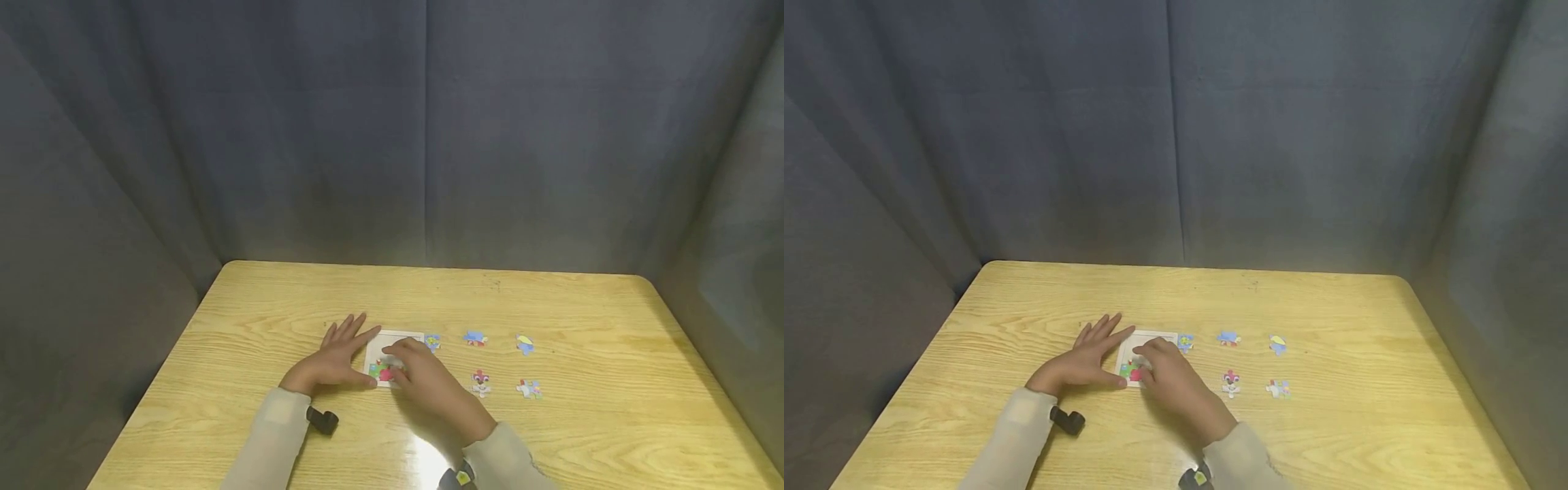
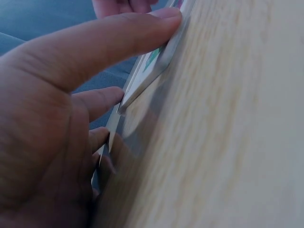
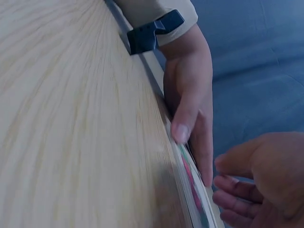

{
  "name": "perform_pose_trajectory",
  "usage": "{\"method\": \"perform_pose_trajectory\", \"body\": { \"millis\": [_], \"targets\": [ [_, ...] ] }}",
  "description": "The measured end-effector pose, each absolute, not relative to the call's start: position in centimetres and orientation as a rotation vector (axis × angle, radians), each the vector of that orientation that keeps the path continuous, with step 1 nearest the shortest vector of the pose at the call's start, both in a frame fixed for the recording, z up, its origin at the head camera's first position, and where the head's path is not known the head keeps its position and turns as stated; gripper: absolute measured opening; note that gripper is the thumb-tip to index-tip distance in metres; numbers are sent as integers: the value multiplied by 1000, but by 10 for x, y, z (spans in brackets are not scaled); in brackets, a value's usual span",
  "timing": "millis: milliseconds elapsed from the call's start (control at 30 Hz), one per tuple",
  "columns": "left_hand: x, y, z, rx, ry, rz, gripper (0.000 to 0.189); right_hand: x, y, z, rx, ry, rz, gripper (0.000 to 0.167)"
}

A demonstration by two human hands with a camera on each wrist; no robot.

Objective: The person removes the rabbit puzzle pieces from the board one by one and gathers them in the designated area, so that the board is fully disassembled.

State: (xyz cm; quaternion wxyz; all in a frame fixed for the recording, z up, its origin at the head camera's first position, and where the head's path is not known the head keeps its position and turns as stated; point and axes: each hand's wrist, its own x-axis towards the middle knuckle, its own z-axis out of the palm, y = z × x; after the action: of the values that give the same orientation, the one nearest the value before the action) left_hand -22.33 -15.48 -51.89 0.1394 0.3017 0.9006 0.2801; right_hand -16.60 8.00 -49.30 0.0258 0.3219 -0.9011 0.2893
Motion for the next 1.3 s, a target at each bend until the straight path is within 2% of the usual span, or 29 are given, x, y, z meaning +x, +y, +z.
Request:
{"method": "perform_pose_trajectory", "body": {
  "millis": [333,800,1300],
  "targets": [
    [-223,-156,-518,869,2603,806,106,-166,63,-503,890,-2848,828,30],
    [-222,-155,-517,871,2601,839,106,-168,66,-508,901,-2838,829,25],
    [-221,-152,-518,857,2636,797,104,-169,73,-505,923,-2834,823,29]
  ]
}}
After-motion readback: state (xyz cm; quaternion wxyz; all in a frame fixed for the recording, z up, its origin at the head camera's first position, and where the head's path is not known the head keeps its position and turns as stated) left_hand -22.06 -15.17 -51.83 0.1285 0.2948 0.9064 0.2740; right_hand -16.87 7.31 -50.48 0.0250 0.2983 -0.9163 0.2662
